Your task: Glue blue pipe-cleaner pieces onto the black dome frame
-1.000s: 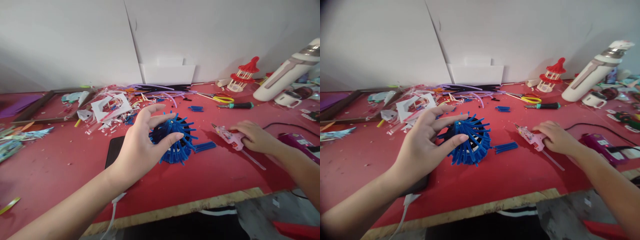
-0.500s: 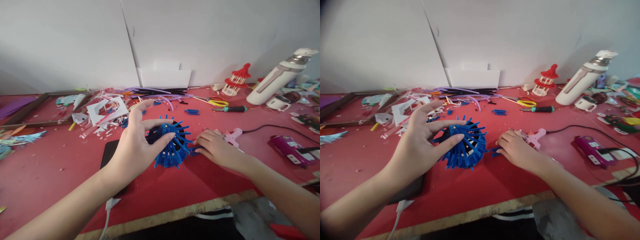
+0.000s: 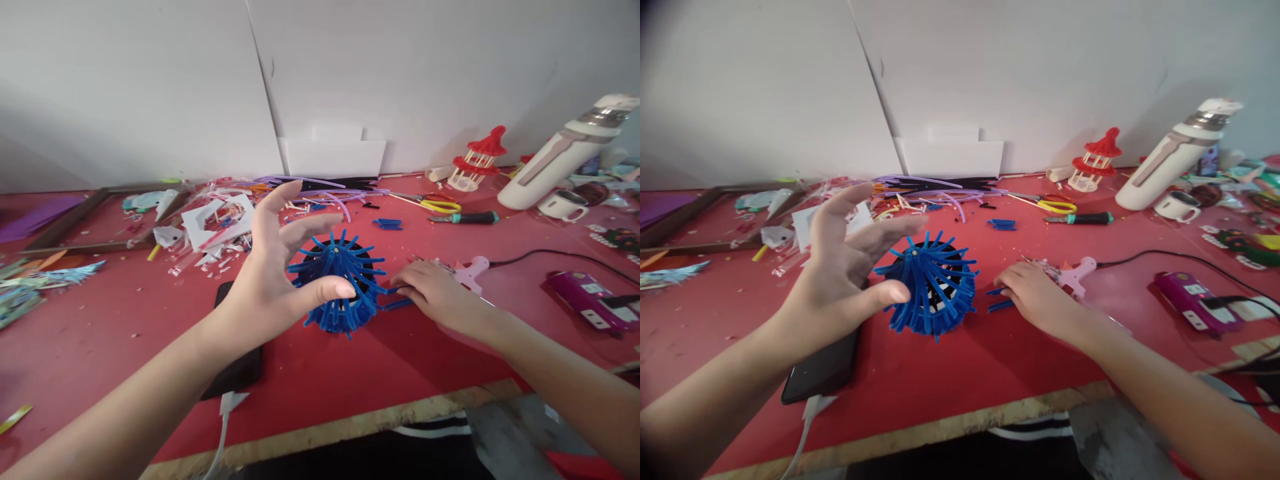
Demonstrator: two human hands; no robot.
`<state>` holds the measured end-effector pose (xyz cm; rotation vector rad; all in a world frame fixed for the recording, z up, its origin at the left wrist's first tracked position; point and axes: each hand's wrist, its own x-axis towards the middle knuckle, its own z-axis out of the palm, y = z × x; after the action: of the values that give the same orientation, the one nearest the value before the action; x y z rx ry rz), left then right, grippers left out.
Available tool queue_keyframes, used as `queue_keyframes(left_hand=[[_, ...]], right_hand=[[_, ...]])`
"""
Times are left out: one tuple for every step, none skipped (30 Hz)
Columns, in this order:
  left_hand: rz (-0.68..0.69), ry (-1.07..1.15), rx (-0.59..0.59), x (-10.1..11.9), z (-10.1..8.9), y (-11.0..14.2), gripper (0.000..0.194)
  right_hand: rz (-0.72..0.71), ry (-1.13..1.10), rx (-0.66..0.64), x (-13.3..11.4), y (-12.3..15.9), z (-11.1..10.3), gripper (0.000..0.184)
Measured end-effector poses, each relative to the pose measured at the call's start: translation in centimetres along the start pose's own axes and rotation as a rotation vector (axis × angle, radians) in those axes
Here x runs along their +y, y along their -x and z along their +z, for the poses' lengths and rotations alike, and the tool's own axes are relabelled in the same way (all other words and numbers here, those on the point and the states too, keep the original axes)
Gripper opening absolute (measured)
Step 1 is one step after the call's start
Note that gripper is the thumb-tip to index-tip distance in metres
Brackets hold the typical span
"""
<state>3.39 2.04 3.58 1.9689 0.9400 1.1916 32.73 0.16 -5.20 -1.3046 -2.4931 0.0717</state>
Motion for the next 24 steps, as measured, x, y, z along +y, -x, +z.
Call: queue_keyframes(left_hand=[[0.021, 0.056, -0.018, 0.2, 0.0, 0.0, 0.080], [0.044, 0.096, -0.011, 0.5, -0.1, 0.0, 0.069], [0.062, 0.106, 0.021, 0.7, -0.2, 0.0, 0.057], [0.073, 0.074, 0.081, 1.0, -0.3, 0.0, 0.043], [0.082, 0.020, 0.136, 1.2, -0.4, 0.1, 0.030], [0.087, -0.046, 0.172, 1.4, -0.6, 0.1, 0.019], [0.100, -0.113, 0.190, 1.6, -0.7, 0.2, 0.011], [0.126, -0.176, 0.191, 1.8, -0.8, 0.2, 0.009], [0.168, -0.230, 0.174, 2.0, -0.9, 0.3, 0.010], [0.226, -0.275, 0.141, 2.2, -0.9, 0.4, 0.010], [0.288, -0.310, 0.095, 2.5, -0.7, 0.5, 0.009], [0.349, -0.337, 0.045, 2.9, -0.5, 0.5, 0.007], [0.399, -0.356, -0.005, 3.2, -0.2, 0.7, 0.009], [0.430, -0.365, -0.047, 3.7, 0.2, 0.8, 0.015], [0.446, -0.361, -0.075, 4.1, 0.5, 1.1, 0.020], [0.450, -0.342, -0.090, 4.6, 0.9, 1.4, 0.021], [0.442, -0.317, -0.104, 5.0, 1.2, 1.8, 0.020], [0.430, -0.294, -0.116, 5.4, 1.4, 2.2, 0.023], [0.410, -0.282, -0.117, 5.8, 1.5, 2.7, 0.026], [0.385, -0.275, -0.115, 6.1, 1.6, 3.3, 0.027], [0.361, -0.268, -0.103, 6.3, 1.6, 3.9, 0.027], [0.325, -0.266, -0.083, 6.5, 1.6, 4.5, 0.027], [0.292, -0.262, -0.065, 6.7, 1.5, 5.1, 0.026], [0.263, -0.263, -0.037, 6.8, 1.6, 5.6, 0.025]], right_hand=[[-0.009, -0.011, 0.006, 0.1, 0.0, -0.1, 0.017], [-0.021, -0.022, 0.011, 0.2, 0.0, -0.2, 0.018], [-0.039, -0.031, 0.012, 0.2, 0.0, -0.3, 0.020], [-0.059, -0.036, 0.015, 0.1, 0.0, -0.5, 0.023], [-0.077, -0.038, 0.032, -0.1, 0.1, -0.7, 0.026], [-0.084, -0.038, 0.070, -0.4, 0.1, -1.0, 0.027], [-0.082, -0.040, 0.137, -0.8, 0.1, -1.4, 0.025], [-0.071, -0.049, 0.229, -1.3, 0.1, -1.8, 0.022], [-0.052, -0.067, 0.333, -1.9, 0.1, -2.4, 0.017], [-0.029, -0.094, 0.433, -2.6, 0.1, -3.0, 0.013], [-0.014, -0.130, 0.518, -3.3, 0.0, -3.6, 0.012], [-0.011, -0.173, 0.578, -4.0, -0.1, -4.2, 0.013], [-0.018, -0.223, 0.608, -4.8, -0.2, -4.9, 0.016], [-0.032, -0.276, 0.610, -5.6, -0.3, -5.5, 0.018], [-0.051, -0.335, 0.592, -6.5, -0.3, -6.0, 0.020], [-0.069, -0.402, 0.560, -7.4, -0.4, -6.5, 0.020], [-0.072, -0.477, 0.519, -8.2, -0.4, -6.8, 0.020], [-0.060, -0.551, 0.479, -9.1, -0.3, -7.0, 0.019], [-0.039, -0.625, 0.447, -9.9, -0.2, -7.2, 0.017], [-0.011, -0.694, 0.428, -10.6, -0.1, -7.2, 0.016], [0.017, -0.754, 0.417, -11.3, 0.1, -7.1, 0.015], [0.042, -0.802, 0.416, -11.9, 0.2, -6.9, 0.014], [0.063, -0.846, 0.423, -12.5, 0.4, -6.7, 0.013], [0.083, -0.891, 0.433, -12.9, 0.5, -6.5, 0.012]])
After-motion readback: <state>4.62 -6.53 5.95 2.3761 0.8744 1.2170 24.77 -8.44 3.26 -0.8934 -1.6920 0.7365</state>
